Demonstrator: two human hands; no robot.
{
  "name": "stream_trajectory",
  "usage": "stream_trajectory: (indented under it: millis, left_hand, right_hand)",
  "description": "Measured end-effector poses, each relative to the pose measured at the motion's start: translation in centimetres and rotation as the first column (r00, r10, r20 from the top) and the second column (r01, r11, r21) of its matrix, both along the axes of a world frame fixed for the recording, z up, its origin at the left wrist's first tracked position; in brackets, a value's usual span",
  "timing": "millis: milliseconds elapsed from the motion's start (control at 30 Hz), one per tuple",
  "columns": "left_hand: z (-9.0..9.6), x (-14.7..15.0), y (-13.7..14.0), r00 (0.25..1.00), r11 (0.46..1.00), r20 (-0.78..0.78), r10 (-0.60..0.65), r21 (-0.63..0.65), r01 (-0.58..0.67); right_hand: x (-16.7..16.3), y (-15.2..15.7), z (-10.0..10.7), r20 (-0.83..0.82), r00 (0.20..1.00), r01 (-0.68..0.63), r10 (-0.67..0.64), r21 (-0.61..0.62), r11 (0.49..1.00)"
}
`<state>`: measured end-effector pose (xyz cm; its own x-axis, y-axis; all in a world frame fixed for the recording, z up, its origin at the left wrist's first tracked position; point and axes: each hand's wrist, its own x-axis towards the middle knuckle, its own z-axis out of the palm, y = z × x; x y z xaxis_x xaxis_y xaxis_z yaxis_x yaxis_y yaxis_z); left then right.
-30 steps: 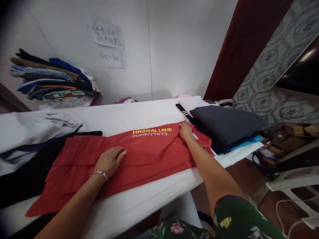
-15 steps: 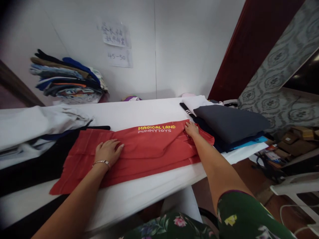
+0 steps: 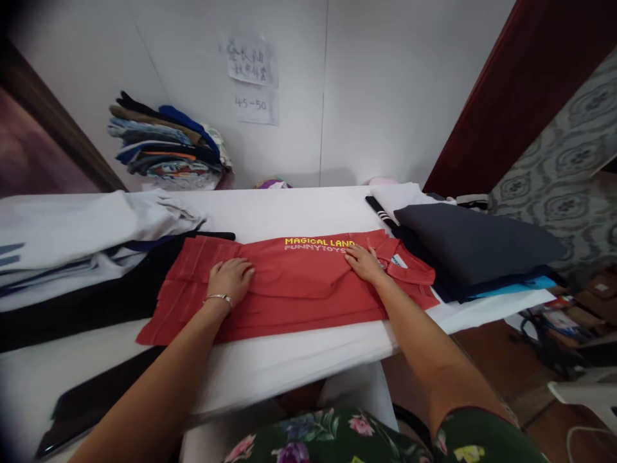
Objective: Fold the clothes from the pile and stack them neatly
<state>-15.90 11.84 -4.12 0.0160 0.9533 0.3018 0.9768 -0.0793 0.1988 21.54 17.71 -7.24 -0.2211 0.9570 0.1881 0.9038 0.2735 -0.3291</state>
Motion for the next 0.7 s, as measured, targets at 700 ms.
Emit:
stream_trajectory:
  millis: [700]
  left_hand:
    - [0.1,7.6,-3.6,0.776,0.792,-0.208,-0.595,0.013,0.610]
  right_hand:
    - [-0.4,-1.3,0.1,-0.281,0.906,-0.253,0.316,0.238,0.938]
